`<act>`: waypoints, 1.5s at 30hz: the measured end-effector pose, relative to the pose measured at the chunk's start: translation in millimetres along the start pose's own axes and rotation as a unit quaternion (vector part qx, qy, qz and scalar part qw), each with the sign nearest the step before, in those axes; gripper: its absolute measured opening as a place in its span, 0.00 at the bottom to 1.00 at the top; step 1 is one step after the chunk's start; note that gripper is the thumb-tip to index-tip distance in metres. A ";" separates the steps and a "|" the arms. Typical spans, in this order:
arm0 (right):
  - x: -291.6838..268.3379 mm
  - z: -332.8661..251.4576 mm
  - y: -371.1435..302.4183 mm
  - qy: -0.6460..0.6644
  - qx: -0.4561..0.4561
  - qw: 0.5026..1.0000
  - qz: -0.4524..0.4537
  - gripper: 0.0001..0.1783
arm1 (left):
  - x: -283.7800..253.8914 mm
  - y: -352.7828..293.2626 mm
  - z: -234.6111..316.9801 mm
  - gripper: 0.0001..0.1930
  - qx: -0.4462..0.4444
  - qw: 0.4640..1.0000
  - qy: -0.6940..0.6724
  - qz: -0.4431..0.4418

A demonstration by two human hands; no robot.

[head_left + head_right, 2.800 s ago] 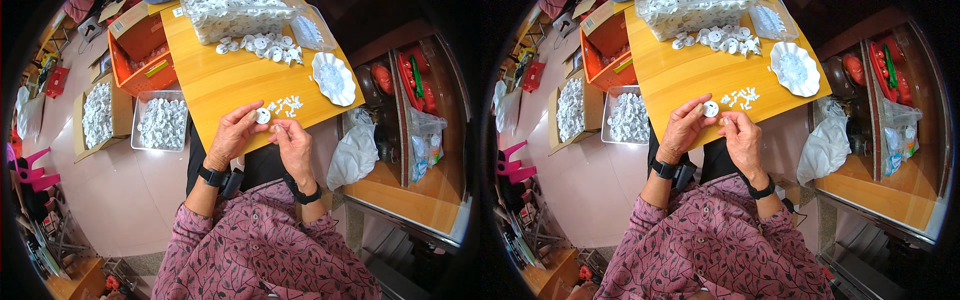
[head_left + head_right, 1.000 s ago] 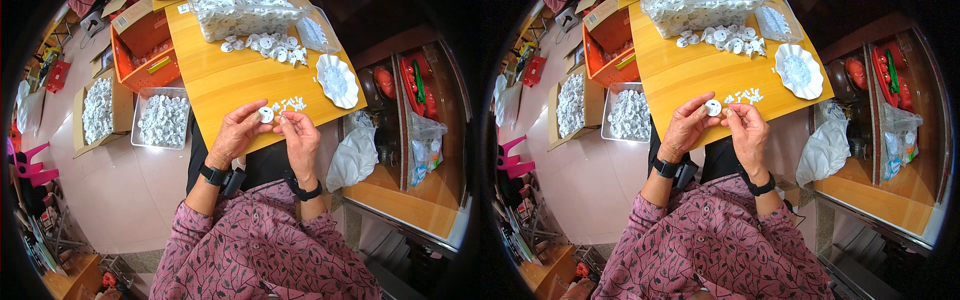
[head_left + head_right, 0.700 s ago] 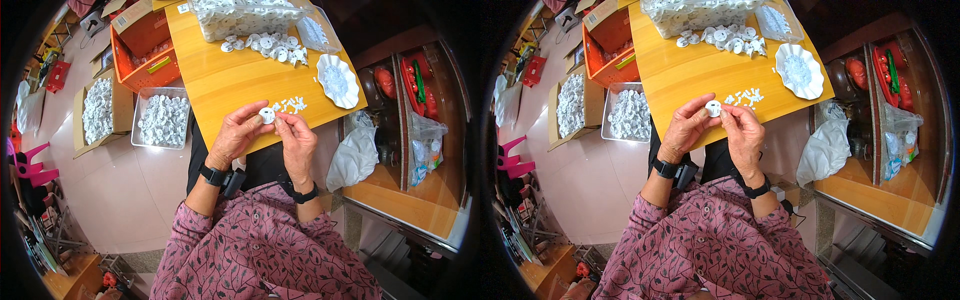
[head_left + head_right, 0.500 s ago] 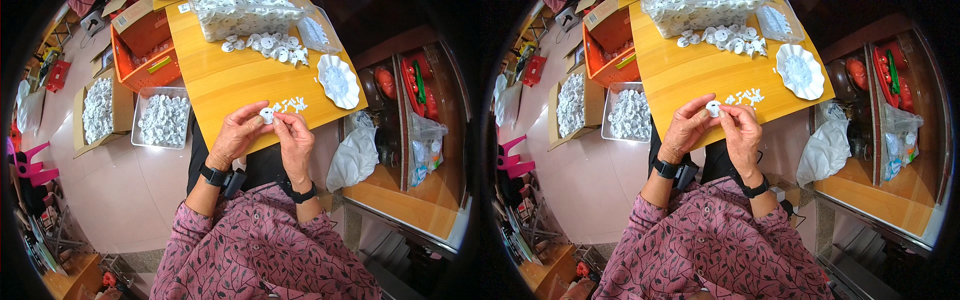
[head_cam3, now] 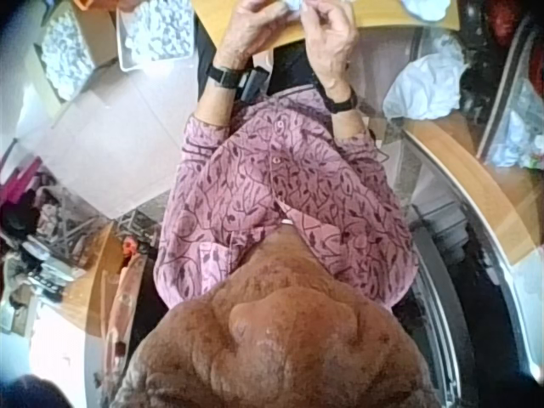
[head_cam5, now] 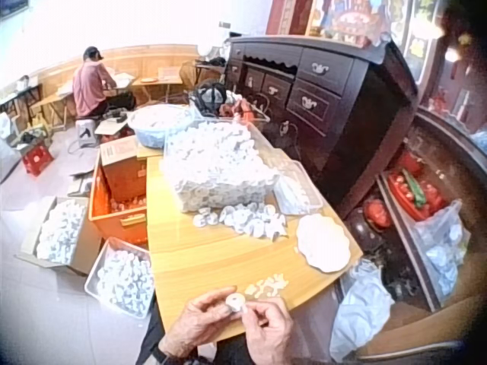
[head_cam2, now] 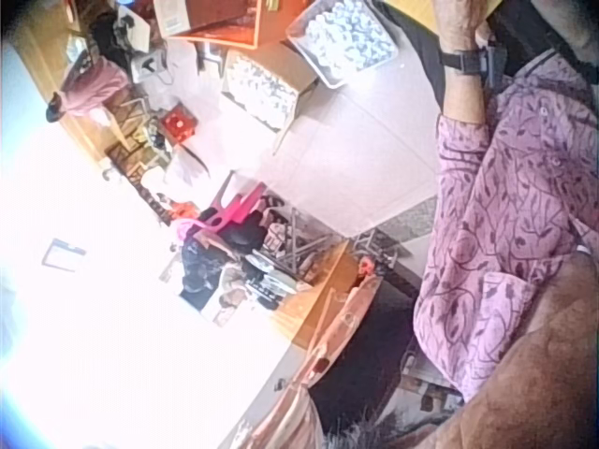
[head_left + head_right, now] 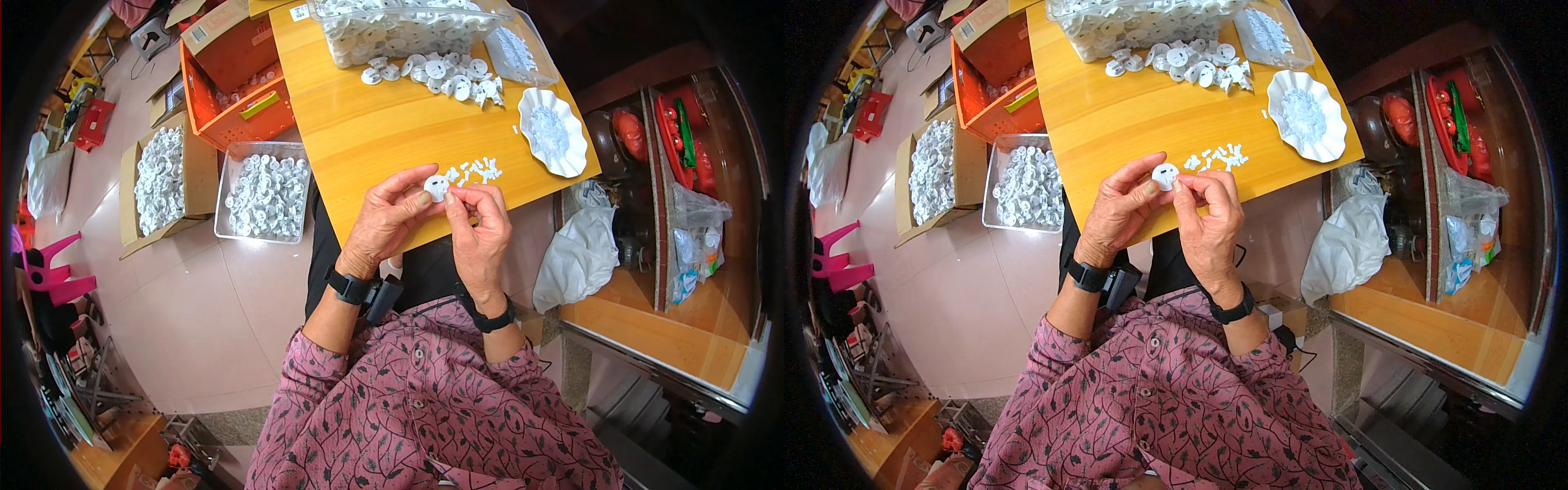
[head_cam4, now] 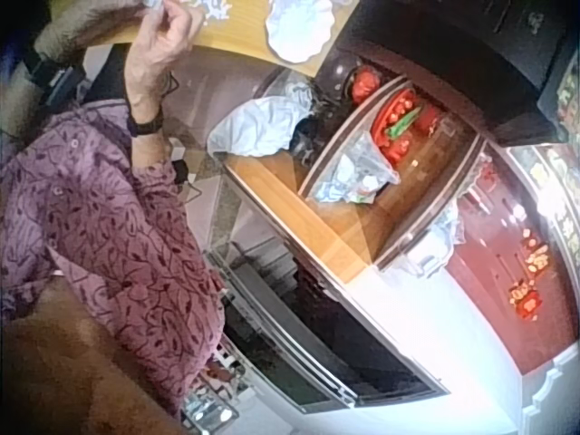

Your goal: The person assembles components by hand, picking up a white plastic base and inserting a small white pin into it. They repeat this process for several units, occasionally reaching into a plastic container for more bases.

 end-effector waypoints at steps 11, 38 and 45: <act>1.4 -2.4 -0.9 -0.009 -0.008 1.000 -0.003 0.04 | -4.7 0.2 -1.0 0.20 0.022 0.999 0.039 0.009; 3.0 4.2 0.6 0.006 0.002 0.999 -0.034 0.05 | -9.5 3.4 0.8 0.17 0.063 0.984 0.166 0.033; 2.8 21.4 -2.0 0.076 0.053 0.994 -0.050 0.04 | -9.9 2.0 -0.2 0.19 0.042 0.986 0.155 0.038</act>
Point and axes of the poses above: each hand's wrist, its own y-axis towards the middle knuckle, its own x-axis out of the palm, z = x × y, the point moved 7 cm from there along y, towards the middle knuckle, and after that the axes turned 2 degrees about -x, right-handed, at the moved point
